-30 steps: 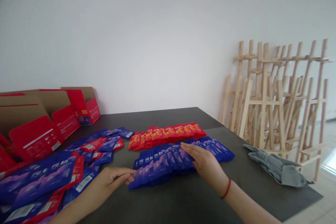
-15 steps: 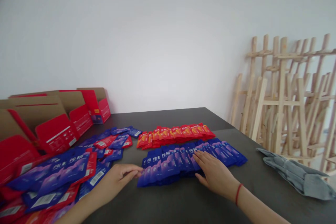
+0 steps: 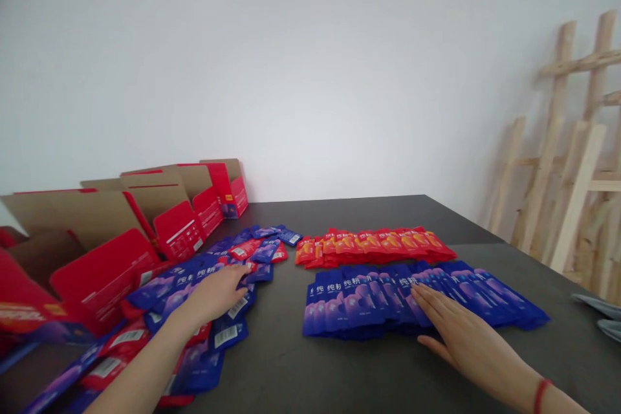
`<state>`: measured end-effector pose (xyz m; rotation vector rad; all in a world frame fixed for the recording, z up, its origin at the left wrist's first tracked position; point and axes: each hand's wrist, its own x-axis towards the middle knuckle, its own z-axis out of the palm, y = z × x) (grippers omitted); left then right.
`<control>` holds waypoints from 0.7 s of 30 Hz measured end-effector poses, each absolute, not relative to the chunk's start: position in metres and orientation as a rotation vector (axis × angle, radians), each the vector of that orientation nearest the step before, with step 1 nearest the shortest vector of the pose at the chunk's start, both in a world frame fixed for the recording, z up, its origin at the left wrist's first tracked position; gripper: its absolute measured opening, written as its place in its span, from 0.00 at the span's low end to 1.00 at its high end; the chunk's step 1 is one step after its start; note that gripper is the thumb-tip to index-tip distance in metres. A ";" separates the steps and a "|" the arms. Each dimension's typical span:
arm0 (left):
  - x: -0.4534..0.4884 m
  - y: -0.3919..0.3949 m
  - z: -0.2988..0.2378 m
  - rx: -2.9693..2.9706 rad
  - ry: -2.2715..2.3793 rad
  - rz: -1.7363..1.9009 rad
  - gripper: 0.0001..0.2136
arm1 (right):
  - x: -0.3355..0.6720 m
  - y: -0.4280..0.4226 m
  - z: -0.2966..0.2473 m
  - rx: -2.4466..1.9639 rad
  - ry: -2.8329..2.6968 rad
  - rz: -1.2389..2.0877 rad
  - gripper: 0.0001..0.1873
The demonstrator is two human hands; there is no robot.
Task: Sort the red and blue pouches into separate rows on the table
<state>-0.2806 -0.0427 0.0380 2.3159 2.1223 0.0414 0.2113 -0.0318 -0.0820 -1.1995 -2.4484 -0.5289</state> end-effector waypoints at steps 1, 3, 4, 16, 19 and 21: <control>-0.282 -0.044 0.037 2.320 2.126 -0.023 0.20 | 0.210 -0.032 -0.080 -1.196 -2.450 -0.541 0.34; -0.282 -0.047 0.034 2.336 2.069 -0.106 0.22 | 0.201 -0.033 -0.072 -1.194 -2.436 -0.551 0.34; -0.282 -0.049 0.033 2.343 2.020 -0.138 0.24 | 0.192 -0.035 -0.067 -1.197 -2.423 -0.538 0.34; -0.286 -0.058 0.044 2.289 1.818 -0.317 0.38 | -0.018 -0.094 -0.023 -0.795 -2.627 0.300 0.31; -0.288 -0.058 0.047 2.277 1.802 -0.284 0.36 | -0.069 -0.086 -0.022 -0.986 -2.360 0.738 0.29; -0.289 -0.056 0.048 2.274 1.804 -0.232 0.32 | -0.103 -0.072 -0.019 -1.162 -2.073 1.247 0.25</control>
